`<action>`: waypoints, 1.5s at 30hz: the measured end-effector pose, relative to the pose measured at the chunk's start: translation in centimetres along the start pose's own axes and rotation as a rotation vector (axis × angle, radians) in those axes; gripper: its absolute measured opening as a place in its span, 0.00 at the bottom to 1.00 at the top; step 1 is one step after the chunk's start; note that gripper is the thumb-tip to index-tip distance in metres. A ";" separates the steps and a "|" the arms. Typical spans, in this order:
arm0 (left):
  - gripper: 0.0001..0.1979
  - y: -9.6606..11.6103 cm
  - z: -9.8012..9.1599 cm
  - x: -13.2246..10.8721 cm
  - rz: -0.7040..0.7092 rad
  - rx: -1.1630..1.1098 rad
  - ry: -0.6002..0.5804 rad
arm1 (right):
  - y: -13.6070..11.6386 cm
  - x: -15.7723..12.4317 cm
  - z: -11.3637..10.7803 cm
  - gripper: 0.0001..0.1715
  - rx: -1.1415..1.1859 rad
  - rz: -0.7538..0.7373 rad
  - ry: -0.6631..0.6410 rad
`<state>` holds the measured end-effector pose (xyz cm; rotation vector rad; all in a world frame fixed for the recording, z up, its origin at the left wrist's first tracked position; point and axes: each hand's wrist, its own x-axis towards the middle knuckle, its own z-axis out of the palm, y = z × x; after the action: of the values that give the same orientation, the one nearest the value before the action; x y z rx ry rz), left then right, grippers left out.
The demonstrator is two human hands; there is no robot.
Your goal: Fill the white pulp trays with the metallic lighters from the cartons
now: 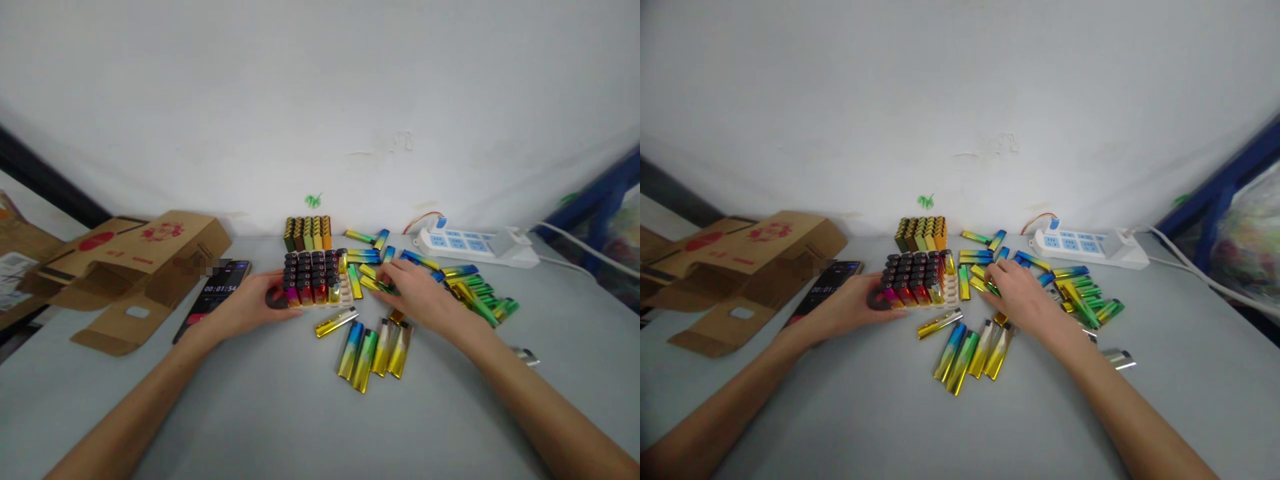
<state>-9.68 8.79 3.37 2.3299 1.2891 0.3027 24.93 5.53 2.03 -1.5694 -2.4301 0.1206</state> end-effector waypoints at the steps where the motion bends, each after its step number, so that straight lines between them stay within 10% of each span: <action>1: 0.20 0.0 0.0 0.0 -0.001 0.001 0.000 | -0.2 -0.1 0.2 0.07 -0.014 0.007 -0.002; 9: 0.23 0.3 -0.2 0.0 -0.025 -0.004 -0.004 | -0.6 -0.9 0.3 0.05 0.000 -0.010 0.030; 14: 0.23 0.5 -0.2 0.0 -0.026 0.008 0.020 | -0.2 -0.8 -0.5 0.06 0.392 0.030 0.182; 22: 0.24 0.4 -0.2 0.0 -0.016 0.014 0.020 | -1.5 -0.6 -0.8 0.23 1.008 0.152 0.079; 31: 0.22 0.2 0.0 0.0 -0.008 -0.008 0.029 | -0.3 -1.0 -0.6 0.12 0.351 0.056 0.195; 40: 0.23 0.7 -0.1 0.0 -0.015 0.025 0.023 | 0.2 -1.1 0.2 0.12 0.166 -0.091 0.249; 45: 0.22 0.5 -0.1 -0.1 -0.009 0.018 0.009 | -3.1 -2.1 -1.4 0.22 0.238 -0.139 0.048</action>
<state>-9.39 8.51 3.65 2.3397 1.3117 0.3001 23.34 2.27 3.64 -1.2838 -2.3770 0.3295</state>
